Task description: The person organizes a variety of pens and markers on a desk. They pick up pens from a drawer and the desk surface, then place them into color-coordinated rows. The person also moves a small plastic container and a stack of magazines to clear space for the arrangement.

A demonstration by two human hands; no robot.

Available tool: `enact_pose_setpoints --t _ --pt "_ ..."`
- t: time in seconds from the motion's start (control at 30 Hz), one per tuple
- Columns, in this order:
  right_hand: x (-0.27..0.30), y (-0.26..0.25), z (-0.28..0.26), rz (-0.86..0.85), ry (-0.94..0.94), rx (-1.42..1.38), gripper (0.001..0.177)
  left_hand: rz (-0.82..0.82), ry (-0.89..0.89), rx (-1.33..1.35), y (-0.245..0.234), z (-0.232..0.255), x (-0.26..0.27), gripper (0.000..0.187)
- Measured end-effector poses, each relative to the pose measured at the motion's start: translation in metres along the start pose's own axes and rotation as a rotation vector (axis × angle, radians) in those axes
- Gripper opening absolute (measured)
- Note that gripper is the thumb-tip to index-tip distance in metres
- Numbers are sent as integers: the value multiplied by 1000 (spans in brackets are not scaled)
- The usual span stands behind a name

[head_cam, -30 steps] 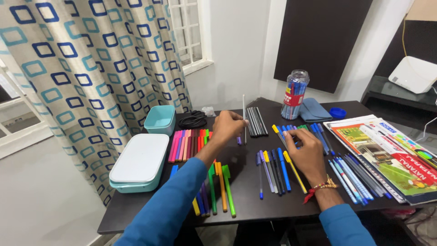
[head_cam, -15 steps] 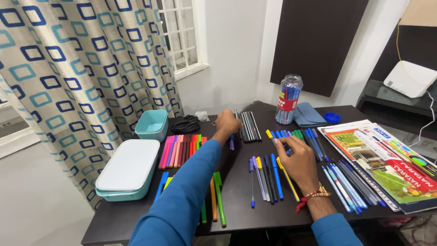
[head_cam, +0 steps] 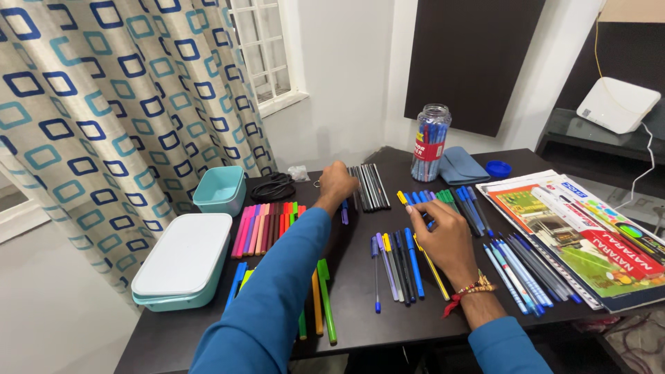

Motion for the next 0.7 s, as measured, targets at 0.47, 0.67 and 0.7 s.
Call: enact_pose_setpoints --t 0.47,0.67,0.7 --pt "-1 -2 -4 -4 10 25 14 -34 63 -86 -2 7 9 34" --pt "0 -1 -2 -7 12 30 15 8 120 -165 -1 9 11 30" --pt "0 -1 -1 -7 14 30 15 9 120 -172 -1 9 11 29"
Point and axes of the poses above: each hand's wrist, its own x-axis away from the middle knuckle, its own y-axis out of the palm, z = x × y, the point moved 6 cm from there along -x, towards the middle knuckle, and after that the axes turned 9 degrees about z, right-handed, at the moved point
